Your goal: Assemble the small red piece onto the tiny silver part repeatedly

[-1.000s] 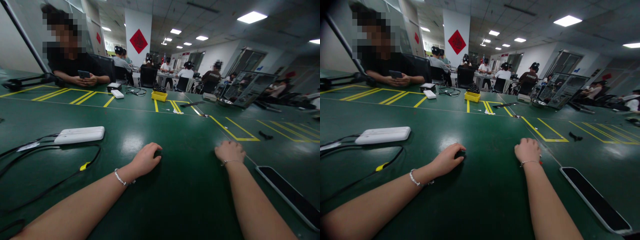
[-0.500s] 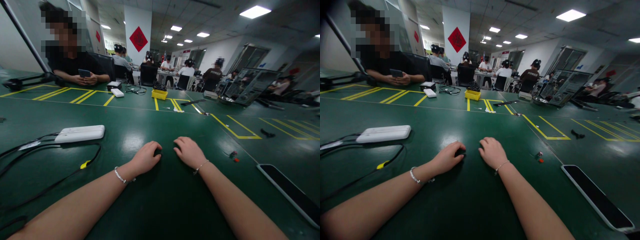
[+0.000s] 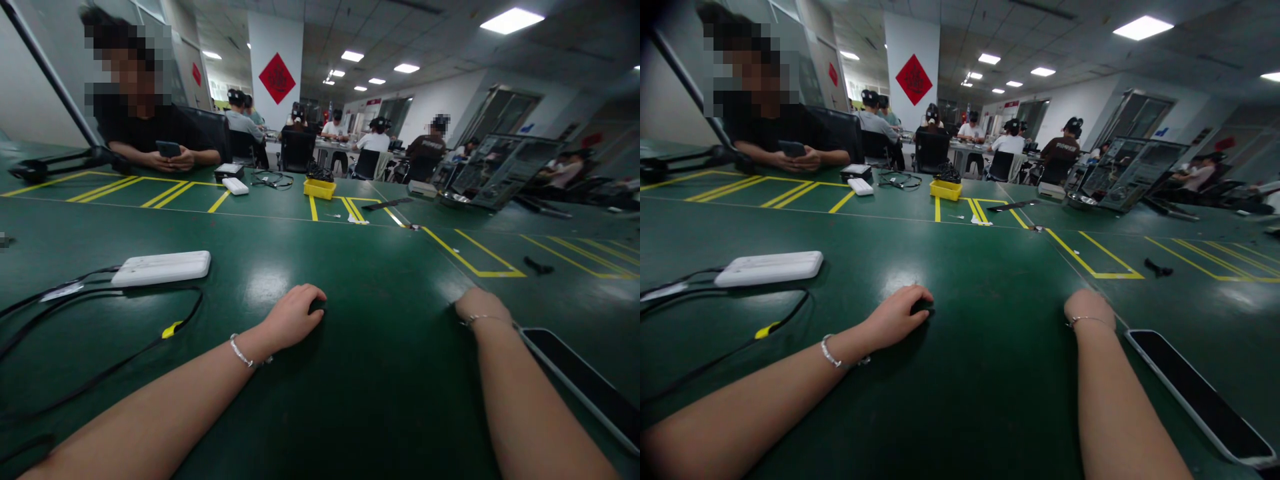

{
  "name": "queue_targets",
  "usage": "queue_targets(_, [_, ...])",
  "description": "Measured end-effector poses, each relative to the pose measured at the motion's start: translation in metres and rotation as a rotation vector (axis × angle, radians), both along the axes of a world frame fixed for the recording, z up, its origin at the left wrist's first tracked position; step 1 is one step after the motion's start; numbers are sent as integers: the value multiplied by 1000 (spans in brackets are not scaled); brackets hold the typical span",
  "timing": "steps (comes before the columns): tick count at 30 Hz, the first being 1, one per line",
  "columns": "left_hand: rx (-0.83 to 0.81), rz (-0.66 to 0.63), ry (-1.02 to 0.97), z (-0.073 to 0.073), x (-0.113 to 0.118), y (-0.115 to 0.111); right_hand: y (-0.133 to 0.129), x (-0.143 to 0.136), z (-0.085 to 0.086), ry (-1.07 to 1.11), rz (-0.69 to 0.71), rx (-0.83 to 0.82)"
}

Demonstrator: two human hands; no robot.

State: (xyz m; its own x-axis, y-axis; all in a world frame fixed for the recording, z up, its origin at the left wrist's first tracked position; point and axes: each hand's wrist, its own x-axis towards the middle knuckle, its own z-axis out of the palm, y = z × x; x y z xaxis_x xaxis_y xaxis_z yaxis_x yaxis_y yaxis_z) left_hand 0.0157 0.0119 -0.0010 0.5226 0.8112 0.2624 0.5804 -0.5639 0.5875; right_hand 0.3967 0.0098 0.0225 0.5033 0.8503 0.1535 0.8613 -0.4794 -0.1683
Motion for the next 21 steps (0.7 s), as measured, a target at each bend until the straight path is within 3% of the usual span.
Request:
queue_targets(2, [-42, 7, -27, 1, 0, 0, 7, -23, 4, 0, -7, -43])
queue_targets(4, [-90, 8, -68, 1, 0, -1, 12, -59, 10, 64, 109, -28])
queue_targets(8, [-103, -25, -119, 4, 2, -3, 9, -146, 11, 679, 571, -40])
queue_targets(12, [-10, -67, -77, 7, 4, -6, -7, -205, 1, 1070, 720, -149])
queue_targets(15, [16, -70, -36, 7, 5, -5, -11, -216, -2, 1115, 763, -197])
queue_targets(17, [-7, -44, -36, 6, 4, -4, -9, -209, 1, 1019, 782, -188])
queue_targets(19, [-30, -12, -49, 5, 2, -3, -5, -188, 7, 743, 741, -132])
queue_targets(21, [-46, 12, -61, 5, 0, -2, -1, -152, 12, 335, 560, -59])
